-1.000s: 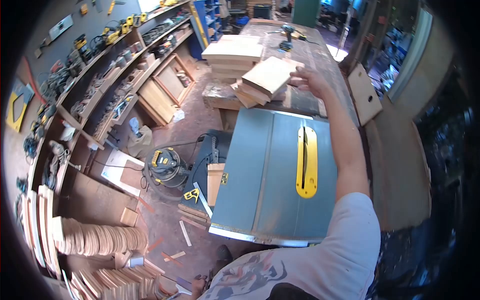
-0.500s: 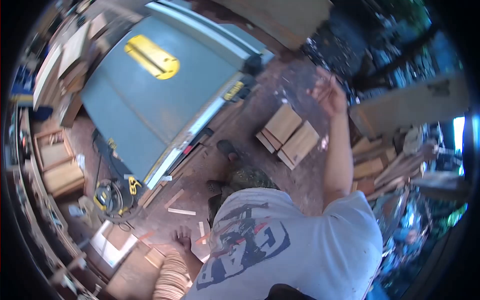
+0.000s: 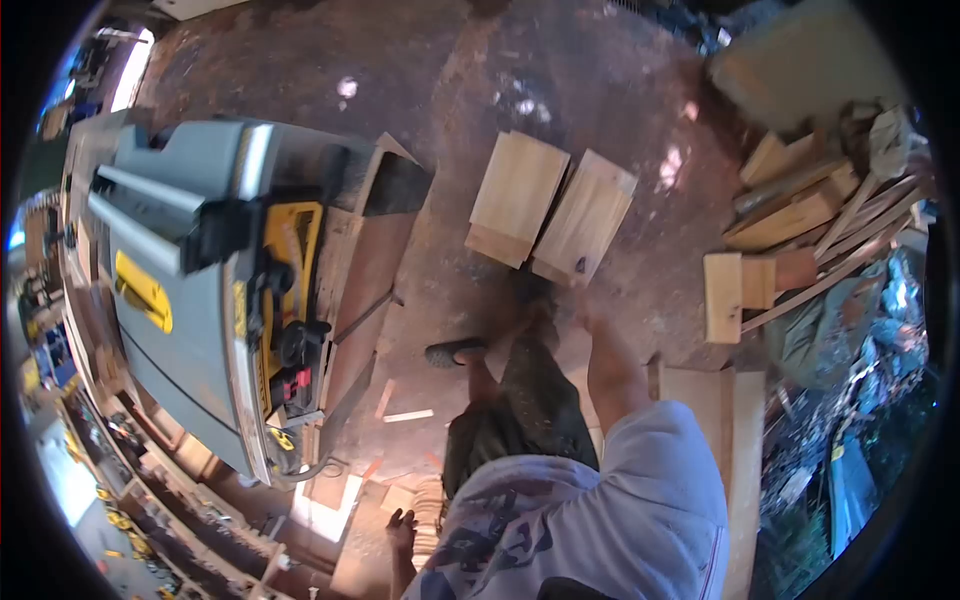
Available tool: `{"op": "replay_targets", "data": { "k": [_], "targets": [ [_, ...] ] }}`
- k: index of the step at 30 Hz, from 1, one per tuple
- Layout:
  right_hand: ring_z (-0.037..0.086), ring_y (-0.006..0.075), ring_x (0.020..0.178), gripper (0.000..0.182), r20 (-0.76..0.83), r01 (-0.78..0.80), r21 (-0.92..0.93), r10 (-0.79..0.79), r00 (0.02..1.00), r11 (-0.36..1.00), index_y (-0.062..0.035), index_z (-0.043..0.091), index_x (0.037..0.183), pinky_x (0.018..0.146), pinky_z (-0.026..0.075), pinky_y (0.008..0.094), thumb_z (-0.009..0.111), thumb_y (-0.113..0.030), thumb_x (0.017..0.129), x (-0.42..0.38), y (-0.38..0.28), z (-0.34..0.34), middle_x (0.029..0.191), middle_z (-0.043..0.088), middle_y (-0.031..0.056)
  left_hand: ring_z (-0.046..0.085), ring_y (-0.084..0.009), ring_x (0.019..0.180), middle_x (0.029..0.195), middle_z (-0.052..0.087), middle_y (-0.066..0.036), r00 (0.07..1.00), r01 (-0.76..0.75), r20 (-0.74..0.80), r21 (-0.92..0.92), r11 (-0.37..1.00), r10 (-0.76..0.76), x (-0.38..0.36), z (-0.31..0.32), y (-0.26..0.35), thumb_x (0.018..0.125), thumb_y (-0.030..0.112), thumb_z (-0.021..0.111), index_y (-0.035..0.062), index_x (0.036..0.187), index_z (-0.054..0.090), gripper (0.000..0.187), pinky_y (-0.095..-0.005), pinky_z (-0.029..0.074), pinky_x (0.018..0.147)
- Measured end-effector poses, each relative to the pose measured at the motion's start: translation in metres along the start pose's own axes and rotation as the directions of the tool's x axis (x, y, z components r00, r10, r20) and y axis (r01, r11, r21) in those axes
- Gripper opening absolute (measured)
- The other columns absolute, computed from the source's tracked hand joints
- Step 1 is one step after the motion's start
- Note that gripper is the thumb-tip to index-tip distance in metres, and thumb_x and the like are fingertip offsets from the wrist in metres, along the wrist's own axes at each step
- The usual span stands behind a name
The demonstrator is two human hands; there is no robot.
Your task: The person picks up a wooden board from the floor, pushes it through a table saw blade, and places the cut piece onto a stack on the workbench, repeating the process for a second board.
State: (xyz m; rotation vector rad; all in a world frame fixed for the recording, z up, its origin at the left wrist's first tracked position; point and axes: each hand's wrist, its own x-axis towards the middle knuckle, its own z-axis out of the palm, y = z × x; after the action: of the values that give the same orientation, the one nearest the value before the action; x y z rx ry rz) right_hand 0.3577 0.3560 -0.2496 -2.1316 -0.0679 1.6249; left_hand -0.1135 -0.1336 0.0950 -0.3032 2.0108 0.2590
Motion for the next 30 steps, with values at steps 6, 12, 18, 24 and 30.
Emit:
{"op": "replay_targets", "data": {
  "k": [6, 12, 18, 24, 30],
  "targets": [
    [0.068, 0.0253, 0.094, 0.053, -0.044, 0.010, -0.056, -0.013, 0.999, 0.998, 0.0018, 0.066, 0.116, 0.079, 0.054, 0.0382, 0.078, -0.033, 0.077, 0.034, -0.109, 0.047, 0.104, 0.071, 0.0151, 0.066, -0.0225, 0.104, 0.120, 0.067, -0.020, 0.934, -0.323, -0.038, 0.340, 0.884, 0.356, -0.087, 0.100, 0.173, 0.096, 0.021, 0.066, -0.0071, 0.142, 0.045, 0.058, -0.0330, 0.051, 0.092],
    [0.069, 0.0228, 0.089, 0.047, -0.152, 0.009, -0.090, -0.022, 0.988, 0.996, 0.0048, 0.067, 0.109, 0.078, 0.054, 0.0350, 0.077, -0.026, 0.074, 0.015, -0.102, 0.040, 0.099, 0.072, 0.0121, 0.061, -0.0237, 0.117, 0.131, 0.061, -0.022, 0.814, -0.577, 0.239, 0.429, 0.695, 0.529, -0.135, 0.209, 0.324, 0.097, 0.023, 0.065, -0.0066, 0.144, 0.043, 0.059, -0.0349, 0.049, 0.099],
    [0.069, 0.0241, 0.087, 0.043, -0.127, 0.005, 0.230, 0.025, 0.992, 0.973, 0.0087, 0.067, 0.107, 0.077, 0.054, 0.0361, 0.075, -0.017, 0.073, 0.063, -0.050, 0.047, 0.098, 0.072, 0.0158, 0.064, -0.0224, 0.111, 0.128, 0.063, -0.020, 0.813, -0.576, 0.251, 0.477, 0.664, 0.525, -0.148, 0.221, 0.321, 0.096, 0.018, 0.066, -0.0075, 0.140, 0.047, 0.054, -0.0319, 0.051, 0.096],
    [0.063, 0.0315, 0.110, 0.065, -0.135, 0.037, -0.094, -0.050, 0.990, 0.995, 0.0112, 0.054, 0.125, 0.094, 0.050, 0.0411, 0.076, -0.024, 0.075, 0.045, -0.074, 0.040, 0.121, 0.062, 0.0238, 0.068, -0.0257, 0.106, 0.119, 0.068, -0.023, 0.860, -0.477, 0.192, 0.630, 0.612, 0.473, -0.115, 0.177, 0.253, 0.093, 0.021, 0.069, -0.0086, 0.137, 0.050, 0.056, -0.0338, 0.056, 0.088],
    [0.043, 0.0430, 0.134, 0.097, 0.006, 0.352, -0.902, -0.807, 0.591, 0.251, 0.0030, 0.032, 0.147, 0.114, 0.033, 0.0470, 0.080, -0.040, 0.074, 0.061, -0.214, 0.040, 0.148, 0.041, 0.0263, 0.069, -0.0258, 0.105, 0.117, 0.069, -0.022, 0.852, -0.499, 0.175, 0.559, 0.662, 0.494, -0.083, 0.177, 0.233, 0.093, 0.024, 0.069, -0.0079, 0.133, 0.053, 0.054, -0.0340, 0.055, 0.088]
  ]
}}
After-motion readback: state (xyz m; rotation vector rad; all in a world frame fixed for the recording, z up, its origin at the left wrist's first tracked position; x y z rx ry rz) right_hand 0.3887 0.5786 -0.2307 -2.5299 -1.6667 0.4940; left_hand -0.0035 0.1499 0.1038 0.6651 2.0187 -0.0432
